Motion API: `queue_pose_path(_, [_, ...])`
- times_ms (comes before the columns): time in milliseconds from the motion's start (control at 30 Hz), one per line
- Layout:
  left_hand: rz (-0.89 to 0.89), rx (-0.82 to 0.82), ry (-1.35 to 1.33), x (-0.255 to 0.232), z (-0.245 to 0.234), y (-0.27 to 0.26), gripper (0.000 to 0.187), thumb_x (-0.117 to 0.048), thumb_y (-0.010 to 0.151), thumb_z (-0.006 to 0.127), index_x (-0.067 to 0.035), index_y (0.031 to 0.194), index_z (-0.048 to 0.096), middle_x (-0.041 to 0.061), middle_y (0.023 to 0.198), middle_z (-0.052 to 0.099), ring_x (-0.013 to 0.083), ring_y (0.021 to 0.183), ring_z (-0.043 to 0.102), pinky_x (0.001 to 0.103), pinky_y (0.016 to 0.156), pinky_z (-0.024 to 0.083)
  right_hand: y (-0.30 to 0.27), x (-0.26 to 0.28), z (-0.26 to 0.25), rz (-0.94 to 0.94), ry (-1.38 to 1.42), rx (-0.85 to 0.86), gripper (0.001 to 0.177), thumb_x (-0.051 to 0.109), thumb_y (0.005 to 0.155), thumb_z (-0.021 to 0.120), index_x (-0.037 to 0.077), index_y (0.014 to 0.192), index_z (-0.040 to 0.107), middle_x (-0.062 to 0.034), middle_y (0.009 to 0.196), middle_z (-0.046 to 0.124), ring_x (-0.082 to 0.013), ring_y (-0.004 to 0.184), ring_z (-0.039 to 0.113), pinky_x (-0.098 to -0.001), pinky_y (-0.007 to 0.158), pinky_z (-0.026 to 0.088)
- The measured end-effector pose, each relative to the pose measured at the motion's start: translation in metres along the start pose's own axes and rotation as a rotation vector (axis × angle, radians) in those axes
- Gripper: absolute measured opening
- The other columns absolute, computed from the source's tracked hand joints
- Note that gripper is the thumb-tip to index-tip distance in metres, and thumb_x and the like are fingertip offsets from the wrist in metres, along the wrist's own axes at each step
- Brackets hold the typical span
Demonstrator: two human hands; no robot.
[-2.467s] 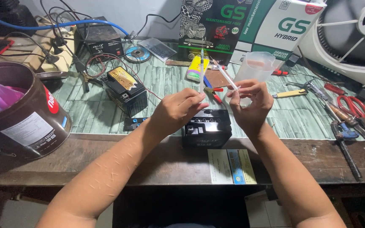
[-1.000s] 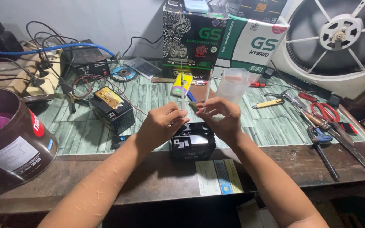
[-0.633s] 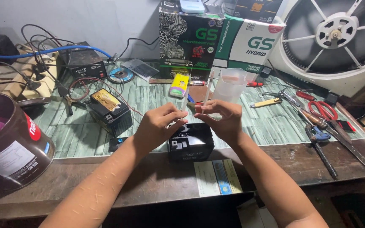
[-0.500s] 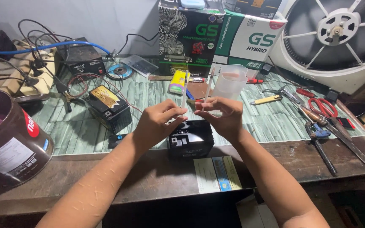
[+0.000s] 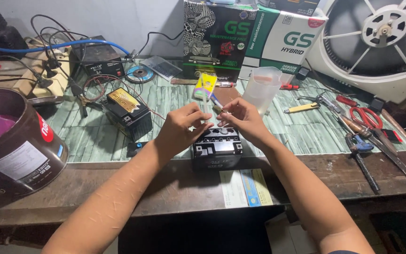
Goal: Using a syringe to fill the individual cells of a lead-acid battery with electrolyte liquid.
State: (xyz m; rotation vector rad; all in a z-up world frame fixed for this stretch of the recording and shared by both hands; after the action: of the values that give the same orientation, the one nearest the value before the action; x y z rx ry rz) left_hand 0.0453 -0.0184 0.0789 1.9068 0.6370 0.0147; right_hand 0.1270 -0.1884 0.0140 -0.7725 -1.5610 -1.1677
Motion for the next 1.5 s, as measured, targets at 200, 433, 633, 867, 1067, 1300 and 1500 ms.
queue_pose_path(200, [-0.068,-0.026,-0.154,0.008,0.007,-0.006,0.018,-0.005,0.085,0.081,-0.008,0.101,0.075,0.003,0.08,0.065,0.0193,0.065,0.07,0.029,0.059,0.058,0.008,-0.035,-0.012,0.147,-0.17,0.094,0.037,0.035,0.107,0.055,0.005,0.124,0.066,-0.0118,0.1,0.064,-0.02,0.089,0.069,-0.0416,0.084,0.06])
queue_pose_path(433, [-0.085,-0.12,-0.191,0.006,0.0,-0.003,0.019,-0.012,0.094,0.076,-0.006,0.112,0.073,0.007,0.084,0.068,0.0204,0.062,0.068,0.03,0.053,0.058,-0.013,0.06,-0.024,-0.579,-0.934,-0.224,0.022,0.016,0.099,0.074,0.004,0.116,0.065,-0.007,0.084,0.077,-0.02,0.057,0.071,-0.0281,0.05,0.056])
queue_pose_path(633, [0.061,-0.178,-0.145,-0.051,-0.018,0.047,0.017,-0.014,0.096,0.073,-0.012,0.113,0.074,0.0,0.084,0.063,0.0143,0.062,0.065,0.026,0.054,0.057,-0.042,0.151,0.013,-1.04,-1.056,-0.241,0.052,0.021,0.09,0.085,0.0,0.131,0.06,-0.0038,0.082,0.072,-0.0164,0.048,0.056,-0.0283,0.046,0.048])
queue_pose_path(867, [0.16,-0.235,-0.091,-0.078,-0.004,0.158,0.019,-0.031,0.107,0.051,-0.017,0.111,0.063,0.006,0.089,0.061,0.0219,0.069,0.061,0.038,0.066,0.05,-0.005,0.224,-0.017,-0.955,-1.35,-0.095,0.019,0.013,0.113,0.062,0.003,0.105,0.075,-0.0069,0.084,0.064,-0.02,0.06,0.053,-0.0351,0.06,0.043])
queue_pose_path(1067, [-0.145,-0.263,-0.193,-0.017,0.075,0.208,0.011,-0.031,0.08,0.065,-0.024,0.088,0.071,-0.005,0.073,0.07,0.0145,0.058,0.068,0.034,0.062,0.049,0.043,0.192,-0.098,-0.532,-1.473,-0.126,0.036,-0.001,0.106,0.06,0.003,0.073,0.048,-0.0064,0.063,0.049,-0.0203,0.055,0.041,-0.0368,0.063,0.038])
queue_pose_path(1300, [-0.403,-0.06,-0.207,0.03,0.114,0.174,0.009,-0.029,0.082,0.071,-0.023,0.075,0.067,-0.006,0.068,0.077,0.013,0.063,0.078,0.034,0.062,0.055,0.072,0.142,-0.119,-0.134,-1.438,0.039,0.042,0.015,0.098,0.06,0.003,0.065,0.038,-0.0102,0.056,0.04,-0.0208,0.058,0.033,-0.0396,0.058,0.031])
queue_pose_path(1500, [-0.343,-0.067,-0.243,0.0,0.047,0.17,0.03,-0.05,0.084,0.068,-0.022,0.092,0.06,-0.008,0.057,0.058,0.0099,0.054,0.058,0.031,0.061,0.048,0.042,0.191,-0.058,-0.825,-1.369,-0.178,0.015,0.004,0.094,0.059,0.002,0.1,0.072,-0.0095,0.093,0.074,-0.0327,0.076,0.066,-0.0444,0.068,0.048])
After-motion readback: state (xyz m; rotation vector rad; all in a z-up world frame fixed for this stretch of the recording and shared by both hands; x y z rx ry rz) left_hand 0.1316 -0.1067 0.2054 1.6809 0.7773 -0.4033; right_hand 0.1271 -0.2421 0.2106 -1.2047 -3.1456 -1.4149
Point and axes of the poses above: each hand's wrist, its own y-axis towards the middle knuckle, its own z-axis out of the palm, x = y × z, the point moved 9 cm from there along y, towards the middle knuckle
